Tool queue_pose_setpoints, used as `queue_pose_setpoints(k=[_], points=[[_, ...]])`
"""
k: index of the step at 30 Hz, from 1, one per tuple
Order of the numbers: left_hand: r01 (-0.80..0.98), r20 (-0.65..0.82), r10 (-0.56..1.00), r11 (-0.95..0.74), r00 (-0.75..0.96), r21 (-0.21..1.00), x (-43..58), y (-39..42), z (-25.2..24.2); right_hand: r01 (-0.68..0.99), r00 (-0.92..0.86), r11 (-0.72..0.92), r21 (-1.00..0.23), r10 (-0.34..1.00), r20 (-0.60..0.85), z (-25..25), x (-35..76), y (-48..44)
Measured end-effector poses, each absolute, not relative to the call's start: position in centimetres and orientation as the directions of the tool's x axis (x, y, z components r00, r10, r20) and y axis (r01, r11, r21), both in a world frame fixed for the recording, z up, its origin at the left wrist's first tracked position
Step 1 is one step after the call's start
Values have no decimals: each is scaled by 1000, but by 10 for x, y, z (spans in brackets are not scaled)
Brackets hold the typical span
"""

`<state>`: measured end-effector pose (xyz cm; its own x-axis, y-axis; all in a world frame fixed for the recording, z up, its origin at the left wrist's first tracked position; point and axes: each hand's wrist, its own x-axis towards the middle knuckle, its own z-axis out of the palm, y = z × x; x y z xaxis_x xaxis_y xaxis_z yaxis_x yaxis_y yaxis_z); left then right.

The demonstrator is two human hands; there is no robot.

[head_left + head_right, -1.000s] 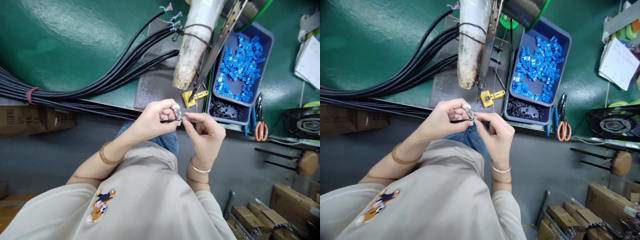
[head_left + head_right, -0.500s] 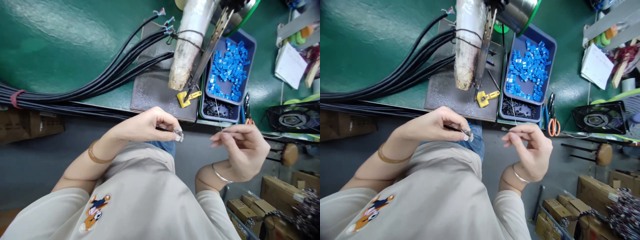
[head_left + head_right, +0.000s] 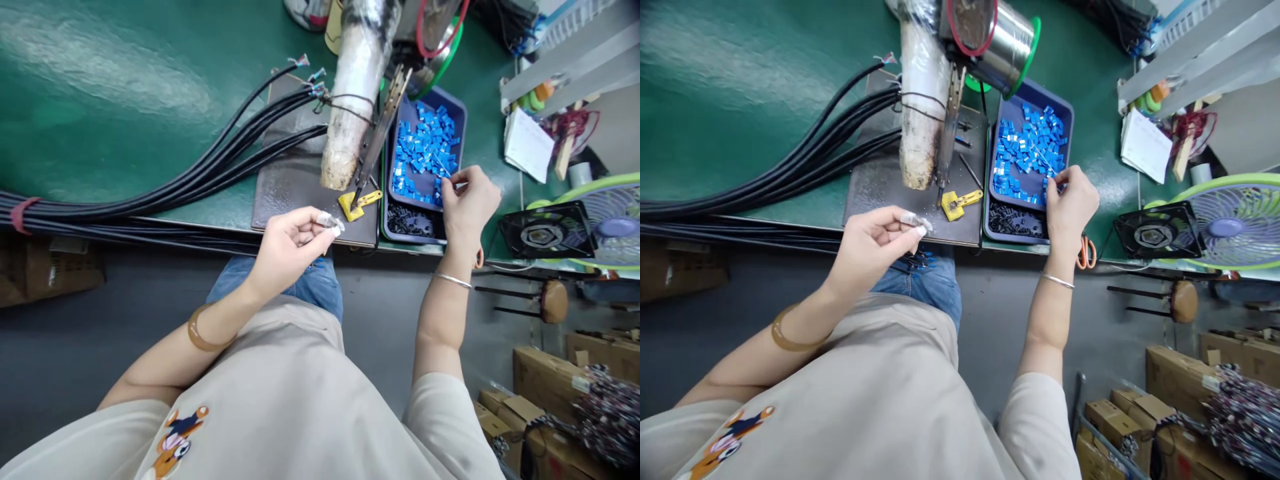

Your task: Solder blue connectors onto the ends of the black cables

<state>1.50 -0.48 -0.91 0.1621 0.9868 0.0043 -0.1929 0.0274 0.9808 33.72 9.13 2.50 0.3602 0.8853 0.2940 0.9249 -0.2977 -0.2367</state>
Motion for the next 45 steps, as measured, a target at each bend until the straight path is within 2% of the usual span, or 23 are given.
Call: queue_pose_setpoints(k=[2, 4, 7, 9, 10, 12, 14, 16, 17, 23, 26, 30, 33, 38, 45], points=[[-324, -109, 962, 189, 249, 927, 9, 1, -6, 937, 345, -315, -152, 904, 253, 24, 326, 96], [-362, -165, 932, 283, 323, 888, 5, 4, -2, 960, 280, -277, -51, 918, 282, 22, 318, 97], [-365, -199, 906, 340, 372, 867, 3, 6, 1, 964, 222, -256, 74, 925, 308, 19, 314, 99], [-371, -187, 908, 331, 374, 868, 4, 6, 1, 954, 236, -285, 96, 906, 352, 19, 314, 98], [-372, -177, 912, 320, 370, 871, 5, 7, 2, 955, 236, -287, 75, 888, 395, 19, 312, 95], [-364, -163, 918, 299, 361, 882, 7, 8, 2, 973, 223, -225, -55, 843, 490, 22, 302, 83], [-344, -156, 923, 282, 351, 895, 9, 8, 4, 950, 210, -28, -313, 796, 567, 24, 279, 59], [-311, -156, 927, 268, 341, 912, 10, 9, 6, 788, 224, 193, -584, 794, 565, 25, 247, 29], [-290, -157, 929, 261, 336, 921, 11, 9, 7, 721, 202, 264, -641, 804, 559, 25, 231, 14], [-207, -162, 934, 236, 320, 949, 16, 9, 10, 659, 8, 534, -529, 699, 715, 17, 172, -30], [-187, -153, 930, 224, 333, 956, 16, 9, 9, 558, 27, 535, -635, 752, 658, 12, 170, -30], [-151, -137, 916, 207, 378, 967, 15, 9, 6, 371, 91, 412, -832, 876, 474, 6, 171, -27], [-138, -148, 902, 221, 406, 965, 14, 9, 5, 279, 115, 374, -885, 902, 417, 2, 170, -25], [-158, -160, 916, 231, 369, 960, 13, 11, 7, 351, 224, 458, -817, 806, 548, -1, 169, -26], [-208, -168, 906, 264, 388, 942, 13, 11, 7, 475, 141, 501, -723, 768, 625, -7, 165, -30]])
